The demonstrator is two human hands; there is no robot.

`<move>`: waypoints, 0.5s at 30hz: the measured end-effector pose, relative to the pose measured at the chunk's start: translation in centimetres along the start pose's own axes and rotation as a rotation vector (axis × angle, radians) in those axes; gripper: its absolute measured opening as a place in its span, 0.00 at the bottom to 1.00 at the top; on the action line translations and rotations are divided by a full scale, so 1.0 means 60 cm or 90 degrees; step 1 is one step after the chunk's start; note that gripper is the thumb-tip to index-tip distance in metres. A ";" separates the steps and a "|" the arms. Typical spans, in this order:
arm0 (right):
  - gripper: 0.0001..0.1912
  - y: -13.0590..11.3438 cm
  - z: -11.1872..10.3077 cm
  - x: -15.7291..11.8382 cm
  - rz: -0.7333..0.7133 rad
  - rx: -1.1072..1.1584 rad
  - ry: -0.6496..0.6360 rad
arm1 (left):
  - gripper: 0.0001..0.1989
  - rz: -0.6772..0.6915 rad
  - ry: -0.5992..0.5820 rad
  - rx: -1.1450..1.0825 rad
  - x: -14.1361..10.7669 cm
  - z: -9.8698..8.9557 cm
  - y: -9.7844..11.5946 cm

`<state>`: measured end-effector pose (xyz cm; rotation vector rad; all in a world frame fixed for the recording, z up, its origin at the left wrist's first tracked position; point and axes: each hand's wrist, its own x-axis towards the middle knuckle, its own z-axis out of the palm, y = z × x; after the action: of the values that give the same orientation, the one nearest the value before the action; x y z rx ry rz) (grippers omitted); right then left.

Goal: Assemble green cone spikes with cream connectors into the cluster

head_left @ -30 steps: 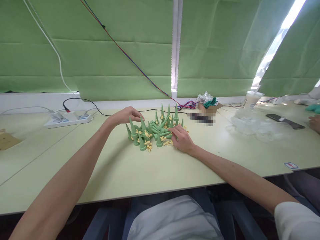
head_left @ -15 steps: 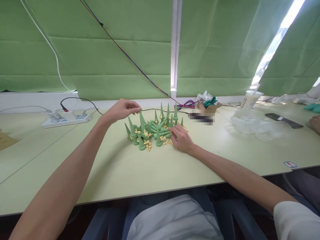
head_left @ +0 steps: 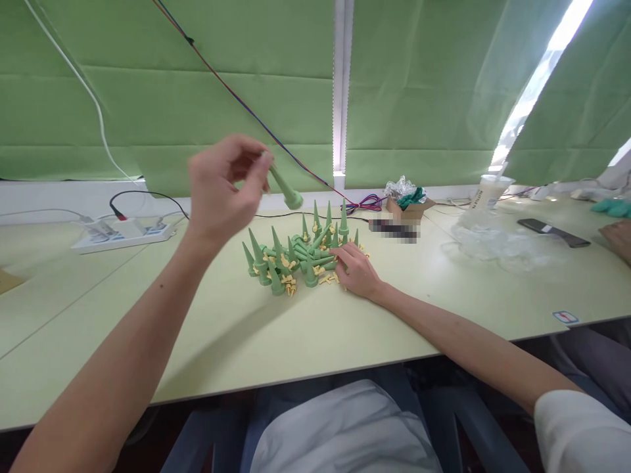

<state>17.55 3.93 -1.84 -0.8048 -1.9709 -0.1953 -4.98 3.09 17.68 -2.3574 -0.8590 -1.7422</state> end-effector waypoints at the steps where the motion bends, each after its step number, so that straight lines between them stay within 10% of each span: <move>1: 0.18 -0.001 -0.001 0.000 0.003 -0.001 0.003 | 0.07 0.012 -0.034 -0.006 -0.014 0.006 0.018; 7: 0.18 -0.010 -0.003 -0.003 0.022 0.003 0.008 | 0.05 0.084 -0.249 0.028 -0.144 0.065 0.028; 15: 0.16 -0.011 -0.006 -0.003 0.026 0.011 0.015 | 0.06 -0.040 -0.343 -0.014 -0.232 0.108 -0.010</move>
<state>17.48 3.19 -1.67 -0.8280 -1.9296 -0.1633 -2.41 0.76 2.73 -2.8934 -0.9801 -1.1373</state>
